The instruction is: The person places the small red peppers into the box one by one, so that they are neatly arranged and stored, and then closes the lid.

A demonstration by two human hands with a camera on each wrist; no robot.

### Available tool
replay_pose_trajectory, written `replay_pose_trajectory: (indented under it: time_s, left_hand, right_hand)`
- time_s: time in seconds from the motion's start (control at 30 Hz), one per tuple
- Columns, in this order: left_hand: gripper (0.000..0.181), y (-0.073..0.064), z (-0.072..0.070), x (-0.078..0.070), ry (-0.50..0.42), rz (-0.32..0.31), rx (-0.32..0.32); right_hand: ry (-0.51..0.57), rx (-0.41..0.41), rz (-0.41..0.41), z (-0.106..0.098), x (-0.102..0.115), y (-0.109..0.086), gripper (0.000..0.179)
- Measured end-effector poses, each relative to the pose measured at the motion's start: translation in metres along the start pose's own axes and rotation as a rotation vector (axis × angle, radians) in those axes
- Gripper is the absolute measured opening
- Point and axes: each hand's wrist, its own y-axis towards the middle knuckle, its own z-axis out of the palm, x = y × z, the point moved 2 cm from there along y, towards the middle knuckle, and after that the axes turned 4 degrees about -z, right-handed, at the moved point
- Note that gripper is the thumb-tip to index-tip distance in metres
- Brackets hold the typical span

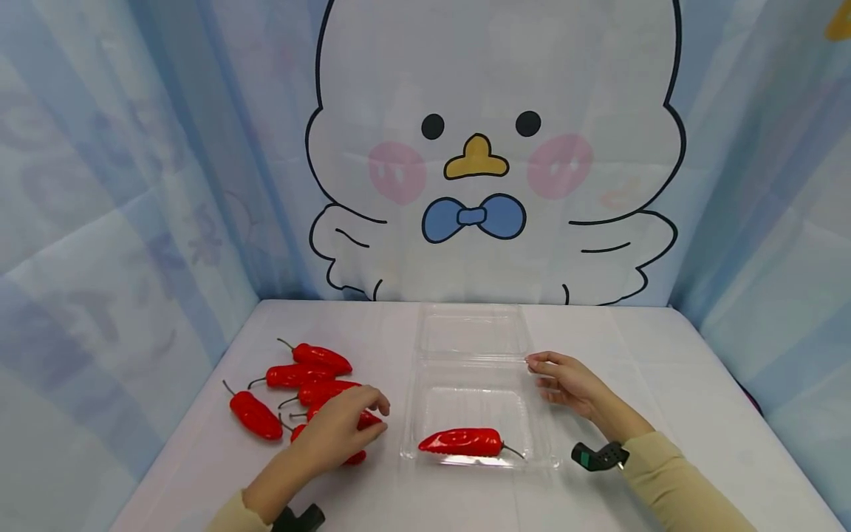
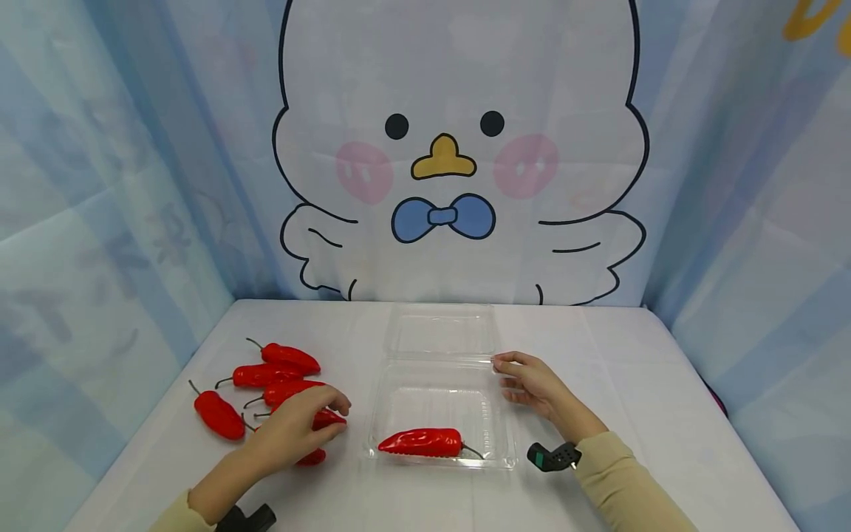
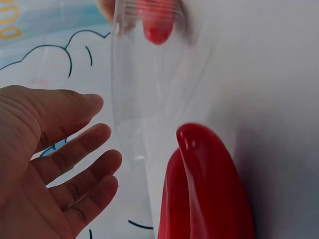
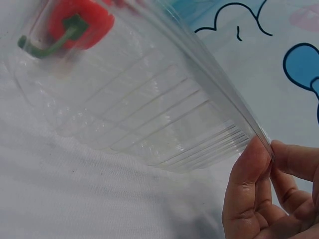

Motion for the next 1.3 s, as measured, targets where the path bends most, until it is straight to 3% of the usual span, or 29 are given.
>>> replay_pose_trajectory:
  time_s: [0.3, 0.6, 1.3]
  left_hand:
    - [0.036, -0.002, -0.003, 0.017, 0.077, -0.065, -0.046]
    - [0.04, -0.003, 0.001, 0.026, 0.153, -0.057, -0.062]
    - [0.046, 0.011, 0.008, 0.031, 0.251, -0.07, 0.011]
  right_hand:
    - [0.015, 0.001, -0.001, 0.0, 0.002, -0.001, 0.038]
    - [0.02, 0.011, -0.006, 0.0, 0.003, -0.003, 0.04]
    - [0.014, -0.016, 0.001, -0.001, 0.0, 0.0, 0.038]
